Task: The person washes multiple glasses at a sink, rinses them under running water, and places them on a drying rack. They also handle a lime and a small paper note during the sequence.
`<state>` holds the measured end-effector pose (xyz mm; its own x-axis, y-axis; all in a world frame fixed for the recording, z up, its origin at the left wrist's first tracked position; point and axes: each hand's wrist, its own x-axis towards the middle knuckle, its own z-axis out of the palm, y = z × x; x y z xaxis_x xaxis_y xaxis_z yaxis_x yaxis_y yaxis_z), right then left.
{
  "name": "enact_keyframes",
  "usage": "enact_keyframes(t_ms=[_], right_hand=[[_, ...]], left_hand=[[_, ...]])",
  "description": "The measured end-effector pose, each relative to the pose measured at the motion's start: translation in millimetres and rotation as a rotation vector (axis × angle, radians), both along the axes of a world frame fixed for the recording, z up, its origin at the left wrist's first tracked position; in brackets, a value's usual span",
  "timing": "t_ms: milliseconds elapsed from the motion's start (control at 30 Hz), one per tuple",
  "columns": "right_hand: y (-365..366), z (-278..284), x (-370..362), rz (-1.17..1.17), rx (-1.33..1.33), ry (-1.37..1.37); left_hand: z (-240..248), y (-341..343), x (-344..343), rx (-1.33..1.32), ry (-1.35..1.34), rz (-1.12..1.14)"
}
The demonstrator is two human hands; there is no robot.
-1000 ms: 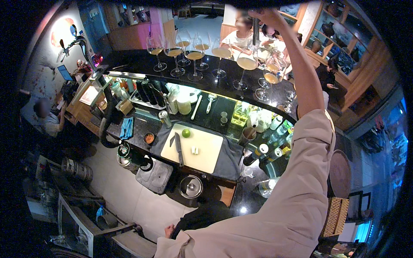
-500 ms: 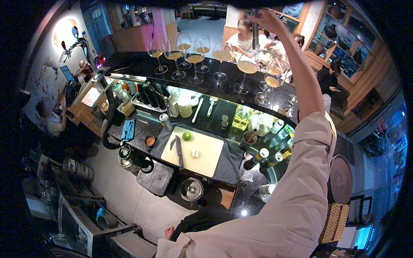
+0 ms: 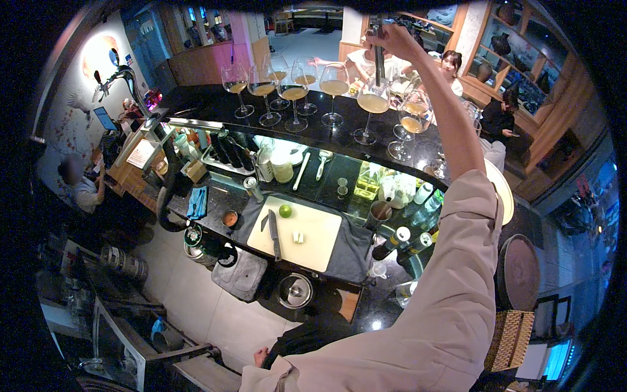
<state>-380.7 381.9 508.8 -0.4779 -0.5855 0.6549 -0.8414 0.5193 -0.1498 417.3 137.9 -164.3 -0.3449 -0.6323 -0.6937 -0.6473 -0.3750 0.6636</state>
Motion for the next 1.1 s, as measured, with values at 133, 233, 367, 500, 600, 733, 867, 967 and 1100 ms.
enact_keyframes(t_ms=[133,233,367,500,600,733,867,967,1100], right_hand=[[2.8,-15.3,-9.9,-0.105,0.071,-0.06],[2.9,-27.1,-18.4,-0.155,0.114,0.035],[7.4,-42.8,-21.8,-0.068,0.038,-0.018],[7.7,-46.5,-23.6,-0.149,0.07,-0.151],[8.7,-46.0,-20.1,-0.075,-0.025,-0.316],[6.5,-37.6,-13.1,-0.116,0.022,-0.33],[5.7,-32.7,-9.1,-0.11,0.003,-0.32],[11.2,-28.7,-12.6,-0.092,-0.035,-0.288],[24.0,-13.9,-23.2,0.023,-0.222,-0.248]], left_hand=[[10.3,-0.4,-4.3,0.035,-0.095,-0.018],[17.6,1.4,-6.7,0.045,-0.083,0.015],[20.2,2.9,-6.8,-0.023,-0.051,-0.046],[16.1,1.9,-6.8,0.016,-0.037,-0.03],[14.9,2.3,-6.8,0.019,-0.041,-0.011],[15.2,4.2,-6.2,0.036,-0.081,0.009],[8.2,4.6,-4.7,-0.002,-0.044,0.004],[-0.5,1.2,-2.1,-0.022,-0.027,-0.023],[-7.7,-8.1,0.6,-0.106,-0.028,-0.129]])
